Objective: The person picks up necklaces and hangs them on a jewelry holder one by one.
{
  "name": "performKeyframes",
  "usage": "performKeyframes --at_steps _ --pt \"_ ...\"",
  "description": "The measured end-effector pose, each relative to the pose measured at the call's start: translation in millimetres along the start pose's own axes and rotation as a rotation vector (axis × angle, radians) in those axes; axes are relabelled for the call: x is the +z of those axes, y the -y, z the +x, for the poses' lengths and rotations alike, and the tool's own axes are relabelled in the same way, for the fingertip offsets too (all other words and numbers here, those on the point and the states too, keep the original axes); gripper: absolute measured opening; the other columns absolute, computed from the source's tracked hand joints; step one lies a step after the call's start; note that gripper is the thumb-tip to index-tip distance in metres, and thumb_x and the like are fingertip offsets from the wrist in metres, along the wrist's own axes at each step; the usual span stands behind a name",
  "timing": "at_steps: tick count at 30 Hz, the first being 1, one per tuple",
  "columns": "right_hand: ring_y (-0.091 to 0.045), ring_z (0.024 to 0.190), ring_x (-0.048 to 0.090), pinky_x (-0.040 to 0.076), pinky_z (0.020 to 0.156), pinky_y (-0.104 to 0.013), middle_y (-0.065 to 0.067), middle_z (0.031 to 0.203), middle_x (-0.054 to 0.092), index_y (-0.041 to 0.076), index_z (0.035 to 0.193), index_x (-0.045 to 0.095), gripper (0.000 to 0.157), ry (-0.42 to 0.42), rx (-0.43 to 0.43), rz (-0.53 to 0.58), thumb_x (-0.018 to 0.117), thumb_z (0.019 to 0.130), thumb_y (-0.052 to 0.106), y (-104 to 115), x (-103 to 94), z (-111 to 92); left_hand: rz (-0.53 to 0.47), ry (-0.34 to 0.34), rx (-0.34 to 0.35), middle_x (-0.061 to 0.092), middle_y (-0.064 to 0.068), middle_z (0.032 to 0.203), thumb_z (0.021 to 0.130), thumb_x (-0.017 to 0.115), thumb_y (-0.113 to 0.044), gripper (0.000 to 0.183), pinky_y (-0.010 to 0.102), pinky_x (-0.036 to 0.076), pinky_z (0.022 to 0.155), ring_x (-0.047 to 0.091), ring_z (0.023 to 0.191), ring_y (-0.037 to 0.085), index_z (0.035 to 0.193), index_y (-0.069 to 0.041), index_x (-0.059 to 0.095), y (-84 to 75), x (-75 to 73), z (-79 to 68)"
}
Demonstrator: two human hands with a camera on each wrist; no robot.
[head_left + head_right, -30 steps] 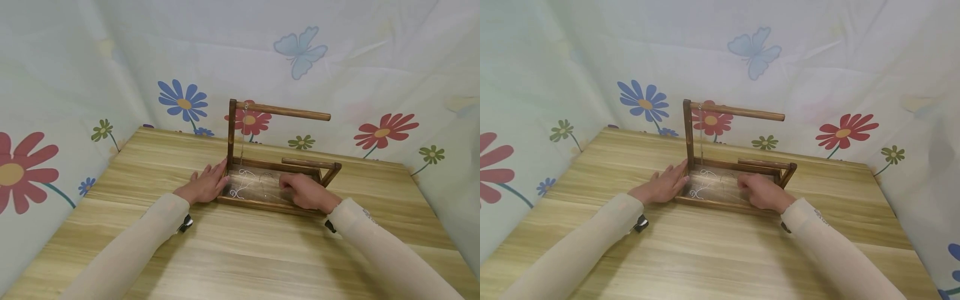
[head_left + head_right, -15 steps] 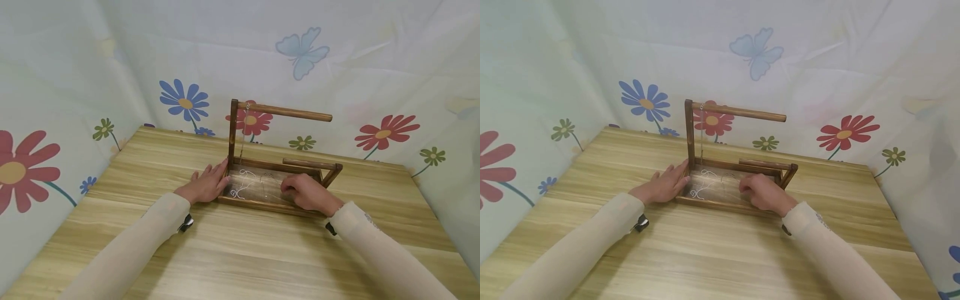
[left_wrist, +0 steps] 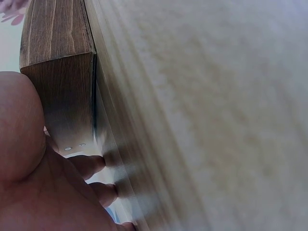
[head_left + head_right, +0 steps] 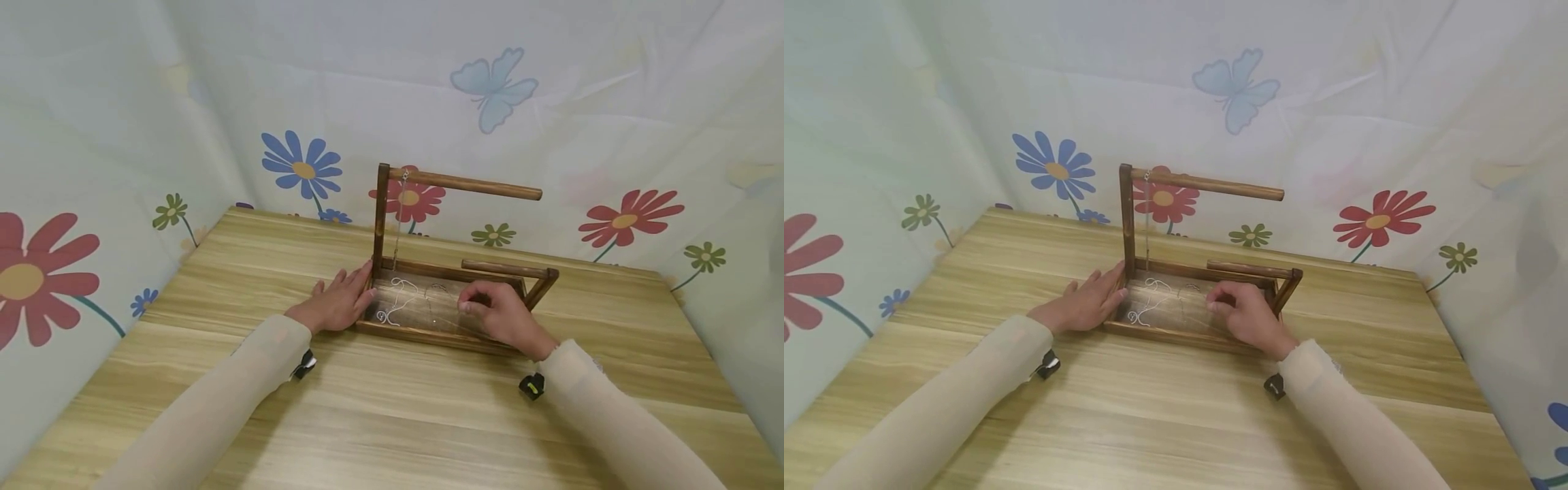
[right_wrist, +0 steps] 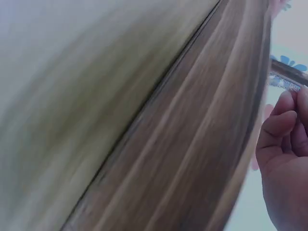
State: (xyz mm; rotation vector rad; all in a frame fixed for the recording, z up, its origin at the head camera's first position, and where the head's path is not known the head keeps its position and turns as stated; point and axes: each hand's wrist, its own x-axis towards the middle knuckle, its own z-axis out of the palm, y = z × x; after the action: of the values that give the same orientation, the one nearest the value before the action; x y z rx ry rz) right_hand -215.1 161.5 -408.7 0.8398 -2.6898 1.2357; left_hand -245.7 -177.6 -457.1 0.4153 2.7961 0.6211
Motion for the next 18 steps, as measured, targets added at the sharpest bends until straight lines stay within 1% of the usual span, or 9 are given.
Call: performKeyframes --at_steps 3,6,8,10,15,18 --pt "-0.007 0.075 0.058 0.050 0.070 -0.024 -0.009 0.091 0.074 0.001 0.096 0.073 0.005 -0.032 -0.008 0.024 0.071 0.097 0.006 5.2 -0.2 -1.9 -0.002 -0.002 0.005 0.014 0.006 0.177 0.108 0.022 -0.065 0.074 0.077 0.002 0.123 0.005 0.164 0.042 0.168 -0.033 -0.008 -0.1 0.2 0.5" --pt "-0.008 0.073 0.057 0.049 0.068 -0.024 -0.009 0.089 0.073 0.003 0.095 0.072 0.002 -0.053 -0.033 0.033 0.071 0.097 0.003 11.7 -2.6 -2.9 -0.007 -0.001 0.005 0.014 0.006 0.177 0.108 0.023 -0.064 0.074 0.077 0.002 0.123 0.005 0.164 0.042 0.168 -0.033 -0.008 -0.5 0.2 0.1" --pt "-0.009 0.072 0.057 0.048 0.067 -0.024 -0.009 0.088 0.072 0.005 0.095 0.071 0.005 -0.062 -0.061 0.038 0.070 0.097 0.000 17.6 -5.3 -3.1 -0.008 -0.002 0.007 0.014 0.005 0.177 0.109 0.023 -0.064 0.074 0.077 0.002 0.123 0.006 0.164 0.042 0.168 -0.033 -0.007 -0.7 -0.1 -0.1" --pt "-0.011 0.072 0.056 0.048 0.066 -0.025 -0.009 0.088 0.071 0.005 0.096 0.071 0.007 -0.064 -0.090 0.048 0.069 0.097 -0.002 24.0 -8.9 -2.4 -0.003 -0.001 0.004 0.013 0.003 0.177 0.109 0.022 -0.063 0.073 0.077 0.003 0.123 0.006 0.164 0.041 0.168 -0.034 -0.008 -0.8 0.0 -0.1" --pt "-0.015 0.074 0.058 0.050 0.069 -0.024 -0.012 0.090 0.070 0.005 0.098 0.069 0.007 -0.055 -0.161 0.034 0.067 0.098 -0.002 40.5 -16.9 2.5 0.006 0.003 -0.008 0.012 0.001 0.177 0.109 0.022 -0.063 0.072 0.076 0.004 0.123 0.005 0.164 0.040 0.168 -0.035 -0.009 0.0 1.3 1.6" --pt "-0.013 0.072 0.056 0.048 0.067 -0.025 -0.010 0.087 0.069 0.006 0.096 0.069 0.009 -0.053 -0.214 0.007 0.067 0.098 -0.002 49.9 -20.5 8.2 0.011 0.002 -0.004 0.012 0.001 0.177 0.109 0.022 -0.063 0.072 0.077 0.005 0.123 0.006 0.164 0.040 0.168 -0.035 -0.008 1.2 1.9 2.9"
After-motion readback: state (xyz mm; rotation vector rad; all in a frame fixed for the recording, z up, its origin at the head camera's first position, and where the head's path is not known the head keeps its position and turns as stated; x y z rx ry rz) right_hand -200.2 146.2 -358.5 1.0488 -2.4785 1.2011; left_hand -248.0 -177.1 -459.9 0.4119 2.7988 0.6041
